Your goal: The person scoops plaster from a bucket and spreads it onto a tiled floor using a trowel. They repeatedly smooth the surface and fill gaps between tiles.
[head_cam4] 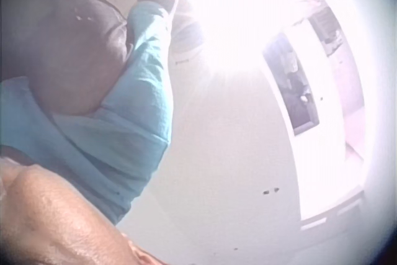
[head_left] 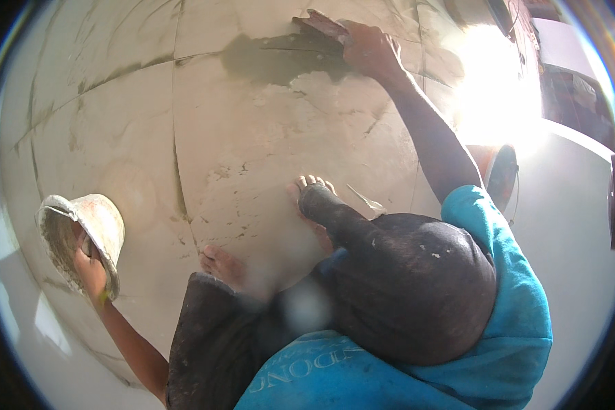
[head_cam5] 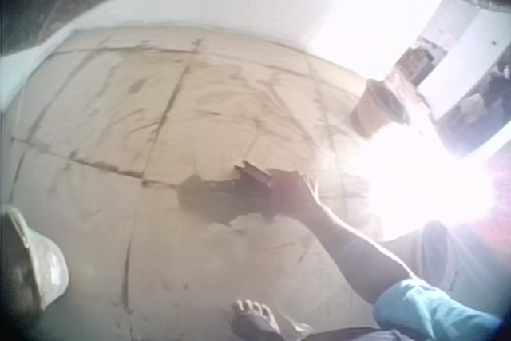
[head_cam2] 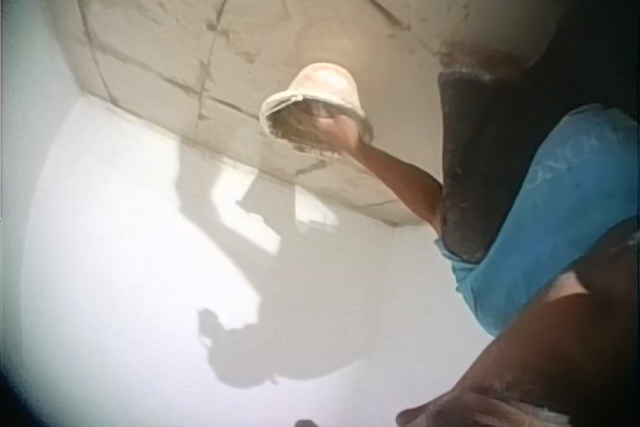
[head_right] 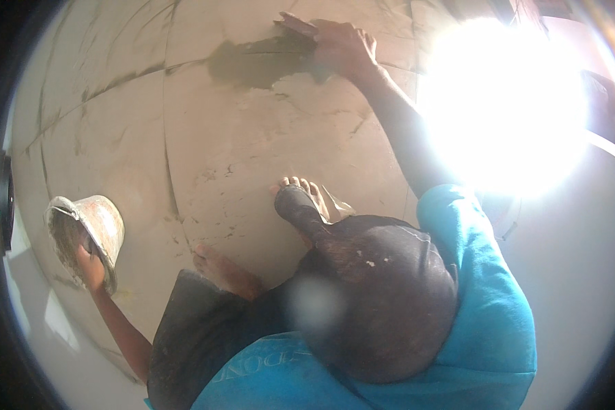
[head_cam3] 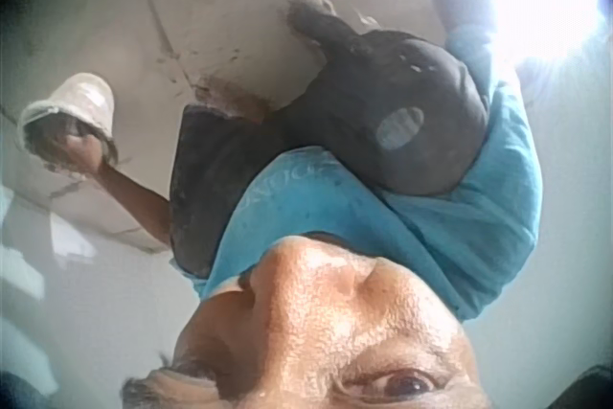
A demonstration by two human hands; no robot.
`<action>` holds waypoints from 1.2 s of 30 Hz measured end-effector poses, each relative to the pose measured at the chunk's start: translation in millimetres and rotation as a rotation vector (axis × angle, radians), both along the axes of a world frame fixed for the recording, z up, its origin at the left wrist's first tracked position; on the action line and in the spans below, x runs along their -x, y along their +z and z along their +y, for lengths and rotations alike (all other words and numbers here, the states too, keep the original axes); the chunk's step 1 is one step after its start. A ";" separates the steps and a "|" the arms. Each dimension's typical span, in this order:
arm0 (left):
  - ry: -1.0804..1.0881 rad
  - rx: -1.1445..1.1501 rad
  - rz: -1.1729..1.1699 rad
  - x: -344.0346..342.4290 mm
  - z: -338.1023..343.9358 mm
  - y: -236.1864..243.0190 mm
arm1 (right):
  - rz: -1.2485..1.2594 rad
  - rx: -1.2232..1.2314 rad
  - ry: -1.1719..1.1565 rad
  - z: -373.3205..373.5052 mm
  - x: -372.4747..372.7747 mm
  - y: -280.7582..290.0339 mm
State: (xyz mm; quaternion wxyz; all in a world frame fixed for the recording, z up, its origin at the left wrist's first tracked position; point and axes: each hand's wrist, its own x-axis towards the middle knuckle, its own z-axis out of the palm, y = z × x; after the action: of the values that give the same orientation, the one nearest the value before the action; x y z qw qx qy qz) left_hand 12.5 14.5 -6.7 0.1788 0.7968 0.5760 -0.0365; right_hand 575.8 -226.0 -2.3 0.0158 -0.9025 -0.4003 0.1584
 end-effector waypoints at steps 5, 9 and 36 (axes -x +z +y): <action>0.078 0.181 0.051 10.4 2.3 16.1 | 0.065 0.142 -0.040 -10.6 -3.4 24.9; 0.085 0.052 0.159 16.9 14.3 15.8 | -0.011 -0.070 -0.383 -75.9 -62.3 -33.4; 0.217 -0.110 0.115 40.5 18.4 14.6 | 0.003 -0.061 0.753 -121.3 64.6 -15.4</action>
State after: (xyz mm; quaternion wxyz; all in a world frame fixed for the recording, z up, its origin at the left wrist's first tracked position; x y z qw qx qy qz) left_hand -27.9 32.9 7.9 0.1042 0.7351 0.6692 -0.0308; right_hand 511.2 -347.3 -17.8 -0.0161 -0.6910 -0.7085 0.1423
